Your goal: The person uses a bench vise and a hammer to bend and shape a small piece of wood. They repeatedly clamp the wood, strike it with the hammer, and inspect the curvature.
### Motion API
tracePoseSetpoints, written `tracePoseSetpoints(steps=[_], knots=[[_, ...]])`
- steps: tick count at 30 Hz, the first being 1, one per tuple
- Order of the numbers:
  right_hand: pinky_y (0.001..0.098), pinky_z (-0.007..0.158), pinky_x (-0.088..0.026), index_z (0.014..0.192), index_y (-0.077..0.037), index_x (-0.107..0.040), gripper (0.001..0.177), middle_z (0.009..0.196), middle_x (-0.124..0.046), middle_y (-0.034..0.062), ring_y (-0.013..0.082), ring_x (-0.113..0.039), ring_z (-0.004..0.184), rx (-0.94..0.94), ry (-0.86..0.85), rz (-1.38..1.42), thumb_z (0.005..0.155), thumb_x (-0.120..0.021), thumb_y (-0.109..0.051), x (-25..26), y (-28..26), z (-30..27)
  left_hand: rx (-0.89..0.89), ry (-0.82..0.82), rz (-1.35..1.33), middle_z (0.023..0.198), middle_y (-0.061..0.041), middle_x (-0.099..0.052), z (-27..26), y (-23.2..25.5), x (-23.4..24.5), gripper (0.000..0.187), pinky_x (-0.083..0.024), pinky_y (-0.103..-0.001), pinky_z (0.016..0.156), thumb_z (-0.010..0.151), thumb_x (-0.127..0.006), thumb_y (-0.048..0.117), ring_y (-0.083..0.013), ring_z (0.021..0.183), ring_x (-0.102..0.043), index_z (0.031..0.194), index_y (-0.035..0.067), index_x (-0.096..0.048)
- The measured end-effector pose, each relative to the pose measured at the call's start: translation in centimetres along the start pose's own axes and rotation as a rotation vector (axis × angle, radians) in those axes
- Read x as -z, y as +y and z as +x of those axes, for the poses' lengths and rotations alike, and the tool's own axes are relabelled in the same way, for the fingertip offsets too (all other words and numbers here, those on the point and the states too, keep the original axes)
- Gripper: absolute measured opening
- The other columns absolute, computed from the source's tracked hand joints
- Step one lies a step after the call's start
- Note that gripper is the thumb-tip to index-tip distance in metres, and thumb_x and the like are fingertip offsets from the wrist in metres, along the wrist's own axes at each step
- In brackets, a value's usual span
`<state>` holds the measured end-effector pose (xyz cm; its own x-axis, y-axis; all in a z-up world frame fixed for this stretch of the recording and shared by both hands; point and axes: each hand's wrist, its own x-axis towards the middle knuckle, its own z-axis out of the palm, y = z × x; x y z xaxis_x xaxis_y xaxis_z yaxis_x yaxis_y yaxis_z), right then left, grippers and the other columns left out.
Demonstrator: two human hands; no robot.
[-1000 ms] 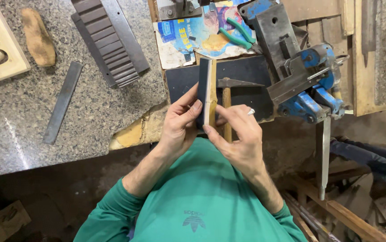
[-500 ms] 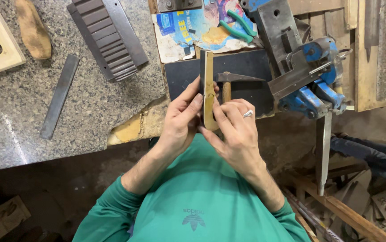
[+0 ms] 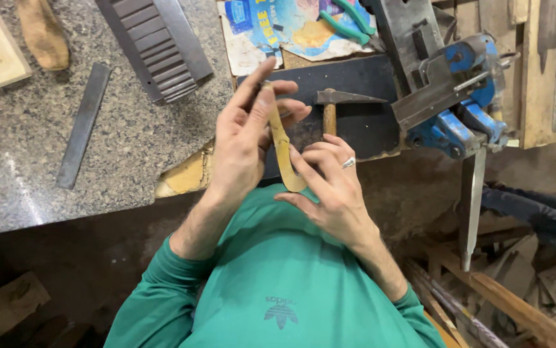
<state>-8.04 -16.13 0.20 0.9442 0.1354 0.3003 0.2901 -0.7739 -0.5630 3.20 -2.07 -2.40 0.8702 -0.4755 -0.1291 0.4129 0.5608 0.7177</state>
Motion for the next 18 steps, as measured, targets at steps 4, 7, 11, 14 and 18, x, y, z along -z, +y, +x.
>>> tracePoseSetpoints(steps=[4,7,11,14,18], knots=[[0.0431,0.102,-0.051,0.127,-0.003,-0.065,0.066,0.122,-0.06,0.0135,0.0309,-0.059,0.119,-0.167,0.114,0.219,0.068,-0.093,-0.009,0.9,0.2,-0.9,0.018,0.024,-0.023,0.132,-0.015,-0.06,-0.1,0.3,-0.2,0.053,-0.062,-0.04,0.1,0.114,-0.051,0.023,-0.0198,0.11,-0.07,0.16,0.0,-0.038],[0.0364,0.095,-0.057,0.112,-0.007,-0.07,0.049,0.117,-0.065,0.0095,0.0255,-0.066,0.113,-0.139,0.057,0.306,0.069,-0.094,-0.004,1.2,0.3,-1.4,0.048,-0.023,-0.056,0.134,-0.017,-0.059,-0.6,0.4,-0.6,0.055,-0.063,-0.041,0.103,0.114,-0.052,0.022,-0.022,0.109,-0.07,0.162,0.0,-0.035],[0.0369,0.095,-0.057,0.106,-0.004,-0.07,0.045,0.111,-0.066,0.0074,0.0259,-0.066,0.11,-0.114,0.122,0.353,0.068,-0.093,-0.005,1.5,0.4,-2.3,0.125,-0.13,-0.165,0.136,-0.018,-0.061,-1.8,-0.1,-1.1,0.059,-0.06,-0.037,0.097,0.112,-0.053,0.024,-0.0233,0.112,-0.069,0.163,0.008,-0.027],[0.0361,0.095,-0.059,0.106,-0.004,-0.07,0.043,0.111,-0.065,0.0078,0.0242,-0.066,0.11,-0.125,0.188,0.387,0.069,-0.094,-0.006,1.8,0.6,-2.5,0.278,-0.239,-0.227,0.138,-0.016,-0.061,-3.2,-0.1,-0.9,0.062,-0.055,-0.035,0.102,0.108,-0.058,0.019,-0.0204,0.121,-0.065,0.161,0.007,-0.029],[0.0361,0.09,-0.058,0.102,-0.003,-0.07,0.042,0.111,-0.064,0.0107,0.0274,-0.065,0.109,-0.087,0.22,0.296,0.069,-0.094,-0.013,1.9,0.6,-2.5,0.406,-0.293,-0.085,0.129,-0.01,-0.064,-4.5,-0.4,0.7,0.059,-0.052,-0.035,0.11,0.102,-0.068,0.009,-0.0166,0.122,-0.063,0.155,-0.002,-0.043]])
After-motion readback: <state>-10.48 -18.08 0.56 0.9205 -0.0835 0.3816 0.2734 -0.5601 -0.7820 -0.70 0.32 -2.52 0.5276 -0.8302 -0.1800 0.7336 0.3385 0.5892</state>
